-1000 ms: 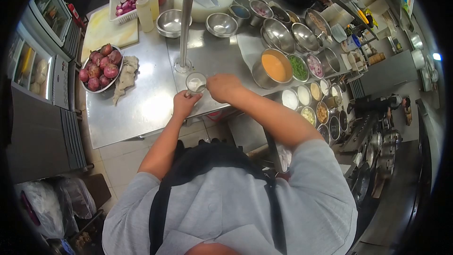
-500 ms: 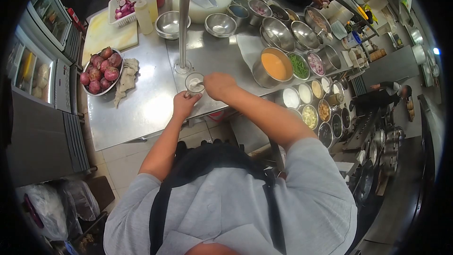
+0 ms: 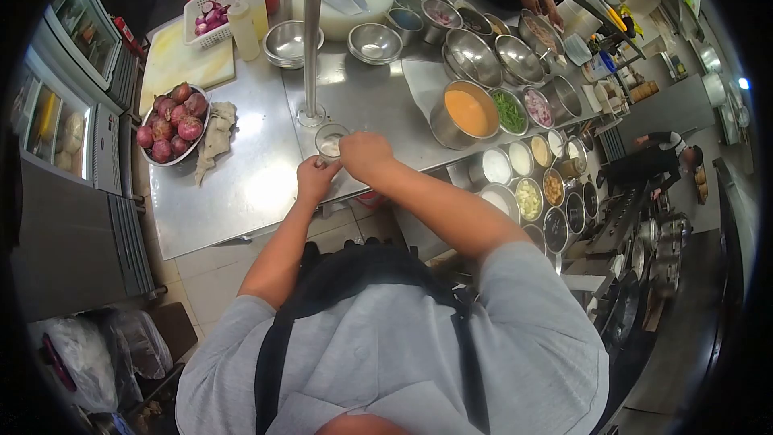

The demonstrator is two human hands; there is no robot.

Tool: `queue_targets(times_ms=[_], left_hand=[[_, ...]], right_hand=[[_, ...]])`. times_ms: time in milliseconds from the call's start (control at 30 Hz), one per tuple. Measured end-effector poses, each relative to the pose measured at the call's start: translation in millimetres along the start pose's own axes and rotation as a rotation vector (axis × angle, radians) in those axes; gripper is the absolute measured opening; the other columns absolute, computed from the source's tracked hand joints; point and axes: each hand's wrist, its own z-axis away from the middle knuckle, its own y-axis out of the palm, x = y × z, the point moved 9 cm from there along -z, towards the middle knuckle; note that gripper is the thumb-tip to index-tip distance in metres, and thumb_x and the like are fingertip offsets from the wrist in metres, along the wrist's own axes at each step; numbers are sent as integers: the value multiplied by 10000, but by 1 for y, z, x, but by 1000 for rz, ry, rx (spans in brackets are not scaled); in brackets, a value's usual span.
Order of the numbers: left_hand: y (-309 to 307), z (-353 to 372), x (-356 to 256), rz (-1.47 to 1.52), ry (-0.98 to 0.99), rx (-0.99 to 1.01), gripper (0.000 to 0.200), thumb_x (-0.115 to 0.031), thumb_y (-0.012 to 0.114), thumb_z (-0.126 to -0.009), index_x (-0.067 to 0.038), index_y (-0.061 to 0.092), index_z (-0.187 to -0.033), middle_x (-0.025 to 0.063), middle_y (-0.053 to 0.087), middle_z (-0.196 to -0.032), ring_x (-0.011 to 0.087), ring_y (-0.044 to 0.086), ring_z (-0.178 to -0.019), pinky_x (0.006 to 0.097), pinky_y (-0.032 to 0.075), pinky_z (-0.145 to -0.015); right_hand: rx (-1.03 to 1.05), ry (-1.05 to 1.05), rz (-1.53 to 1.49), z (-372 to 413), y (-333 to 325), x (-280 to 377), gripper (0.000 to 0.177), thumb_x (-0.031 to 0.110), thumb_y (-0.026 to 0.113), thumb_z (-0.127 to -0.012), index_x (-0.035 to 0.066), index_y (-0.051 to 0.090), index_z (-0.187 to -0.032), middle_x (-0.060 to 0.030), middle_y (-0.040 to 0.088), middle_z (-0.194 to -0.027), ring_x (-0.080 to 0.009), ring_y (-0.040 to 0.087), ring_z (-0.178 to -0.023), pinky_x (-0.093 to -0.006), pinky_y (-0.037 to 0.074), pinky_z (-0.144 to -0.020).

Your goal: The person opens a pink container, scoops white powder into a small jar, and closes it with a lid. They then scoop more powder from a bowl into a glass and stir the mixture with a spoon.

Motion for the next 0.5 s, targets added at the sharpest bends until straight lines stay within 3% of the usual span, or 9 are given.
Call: queue_targets(times_ms=[167,233,367,500], left_hand=[[2,-2,-1,28,9,5,551,-322,838,-712,-64,376,-558,16,441,-514,126,362,-505,340,362,-482],[1,-2,1,-5,-14,26,504,-290,828,-723,-51,413,-568,1,441,-535,115,365,-521,323,363,-509],[3,0,5,3,-36,53,508,-284,832,-721,-63,401,-569,-9,439,-538,109,366,-526,312,364,-510],[-2,0,7,81,-51,23,565,-318,846,-699,-81,348,-572,-1,420,-517,117,346,-508,321,365,-486]], right_hand=[[133,3,-40,-7,-5,-24,212,81,551,-846,22,695,-990,-201,692,-990,-357,674,-927,-426,542,-796],[174,-140,-103,1,-26,-17,242,57,536,-843,35,695,-1024,-197,690,-1020,-356,672,-940,-422,538,-815],[287,-41,42,-15,16,-15,261,62,534,-846,87,702,-1044,-155,693,-1051,-325,663,-988,-423,532,-821],[179,-77,-20,-20,10,-16,239,98,523,-865,65,702,-1019,-172,692,-1036,-335,664,-977,-421,533,-817]])
